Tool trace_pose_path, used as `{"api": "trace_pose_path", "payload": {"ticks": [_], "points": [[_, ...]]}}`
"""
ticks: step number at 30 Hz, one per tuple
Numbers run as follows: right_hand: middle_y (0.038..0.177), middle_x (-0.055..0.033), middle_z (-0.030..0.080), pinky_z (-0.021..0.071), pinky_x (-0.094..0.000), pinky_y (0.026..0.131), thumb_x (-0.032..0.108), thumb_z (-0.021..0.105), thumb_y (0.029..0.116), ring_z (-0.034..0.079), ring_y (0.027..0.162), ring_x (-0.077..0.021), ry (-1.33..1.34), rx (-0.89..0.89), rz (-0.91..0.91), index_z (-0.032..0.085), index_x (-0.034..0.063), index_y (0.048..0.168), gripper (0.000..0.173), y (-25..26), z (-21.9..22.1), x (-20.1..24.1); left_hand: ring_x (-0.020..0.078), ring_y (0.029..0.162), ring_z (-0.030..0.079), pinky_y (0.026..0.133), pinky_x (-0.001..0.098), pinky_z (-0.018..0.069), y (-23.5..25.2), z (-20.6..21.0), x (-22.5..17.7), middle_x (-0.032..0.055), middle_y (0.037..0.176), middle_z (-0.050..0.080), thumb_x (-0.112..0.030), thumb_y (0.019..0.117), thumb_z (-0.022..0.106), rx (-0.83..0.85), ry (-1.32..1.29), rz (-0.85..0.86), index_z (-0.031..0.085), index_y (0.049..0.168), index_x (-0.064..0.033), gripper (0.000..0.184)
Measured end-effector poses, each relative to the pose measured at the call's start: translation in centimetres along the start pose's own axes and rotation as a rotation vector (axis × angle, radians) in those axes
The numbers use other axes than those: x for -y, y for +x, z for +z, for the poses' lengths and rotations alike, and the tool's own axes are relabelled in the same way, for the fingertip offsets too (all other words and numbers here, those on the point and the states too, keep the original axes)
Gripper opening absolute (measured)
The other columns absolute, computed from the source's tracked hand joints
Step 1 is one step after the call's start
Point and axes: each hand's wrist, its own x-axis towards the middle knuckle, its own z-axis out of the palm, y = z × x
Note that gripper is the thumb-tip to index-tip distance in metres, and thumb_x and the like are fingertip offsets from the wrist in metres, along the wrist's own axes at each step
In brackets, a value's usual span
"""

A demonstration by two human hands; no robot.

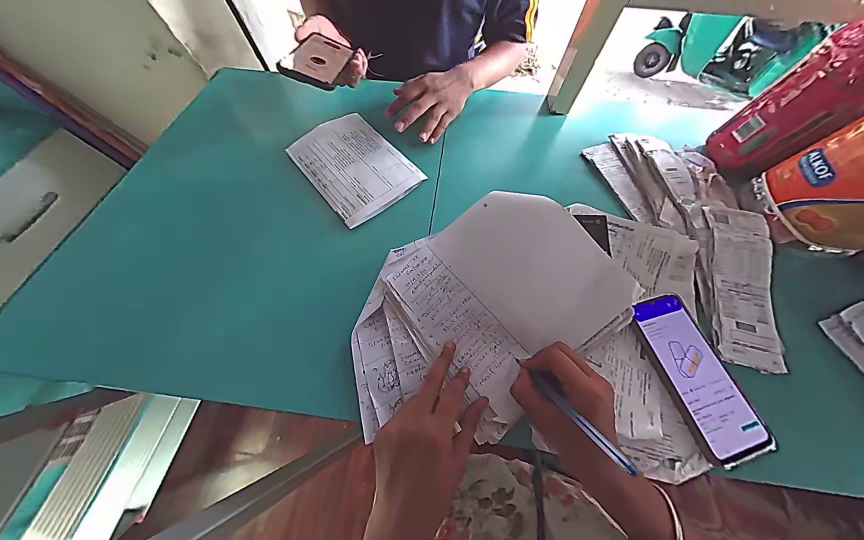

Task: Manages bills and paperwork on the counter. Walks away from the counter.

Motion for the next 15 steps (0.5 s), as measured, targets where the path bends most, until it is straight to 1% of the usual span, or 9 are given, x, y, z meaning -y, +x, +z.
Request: {"api": "trace_pose_path", "payload": {"ticks": [3,6,10,12,13,14,15], "points": [[0.073,-0.0026,0.062,0.0453,-0.0072,0.056,0.013,0.07,0.077,0.056,0.062,0.0028,0.087,0.05,-0.018,0.069,0.0042,0.077,0.009,-0.2,-0.2,0.0,0.0157,0.068,0.072,0.047,0.0311,0.0514,0.0,0.0,0.0,0.0006,0.137,0.067,-0.045,0.0966,0.06,0.007,-0.015,-0.004,0.079,0.11,-0.0172,0.036],[0.072,-0.0024,0.061,0.0447,-0.0072,0.055,0.013,0.07,0.0768,0.055,0.061,0.0026,0.125,0.073,-0.043,0.068,0.0043,0.077,0.009,-0.3,-0.1,-0.1,0.0163,0.068,0.072,0.048,0.0318,0.0516,0.0,0.0,-0.1,0.0007,0.137,0.067,-0.044,0.0961,0.061,-0.001,-0.014,-0.005,0.079,0.109,-0.0164,0.035],[0.072,-0.0021,0.06,0.044,-0.0067,0.055,0.013,0.069,0.0774,0.055,0.061,0.0029,0.127,0.051,-0.067,0.067,0.0047,0.077,0.009,-0.3,0.0,-0.2,0.0161,0.066,0.071,0.046,0.032,0.0508,0.1,-0.1,-0.1,-0.0001,0.137,0.067,-0.044,0.0957,0.061,0.011,0.011,-0.004,0.079,0.109,-0.0169,0.035],[0.071,-0.0023,0.059,0.0437,-0.0077,0.055,0.013,0.068,0.0787,0.054,0.061,0.0015,0.132,0.029,-0.087,0.066,0.0059,0.079,0.008,-0.3,0.0,-0.1,0.017,0.065,0.071,0.046,0.0333,0.0513,0.1,-0.2,-0.2,0.0016,0.136,0.068,-0.044,0.0946,0.062,0.017,0.005,-0.006,0.079,0.108,-0.0156,0.036],[0.072,-0.0025,0.06,0.0451,-0.0082,0.057,0.013,0.067,0.0815,0.055,0.062,0.0004,0.151,0.028,-0.099,0.066,0.0065,0.082,0.007,-0.4,-0.2,0.0,0.0184,0.068,0.073,0.048,0.0347,0.0527,0.1,-0.4,-0.2,0.0034,0.136,0.068,-0.043,0.0943,0.063,0.036,-0.01,-0.011,0.08,0.107,-0.0142,0.036],[0.072,-0.0029,0.061,0.0463,-0.0094,0.057,0.014,0.067,0.0836,0.057,0.063,-0.0012,0.167,0.022,-0.12,0.065,0.0075,0.086,0.007,-0.4,-0.3,0.0,0.0215,0.073,0.075,0.051,0.0375,0.0551,0.3,-0.9,-0.3,0.0067,0.136,0.067,-0.04,0.0942,0.065,0.077,-0.037,-0.02,0.079,0.107,-0.0116,0.035],[0.073,-0.0043,0.06,0.0474,-0.0114,0.058,0.013,0.066,0.0861,0.058,0.064,-0.0043,0.19,0.019,-0.157,0.065,0.0074,0.089,0.006,-0.4,-0.4,0.0,0.026,0.082,0.076,0.057,0.0415,0.0579,0.7,-1.4,-0.4,0.0109,0.138,0.065,-0.037,0.0948,0.066,0.133,-0.072,-0.038,0.079,0.109,-0.0085,0.034]]}}
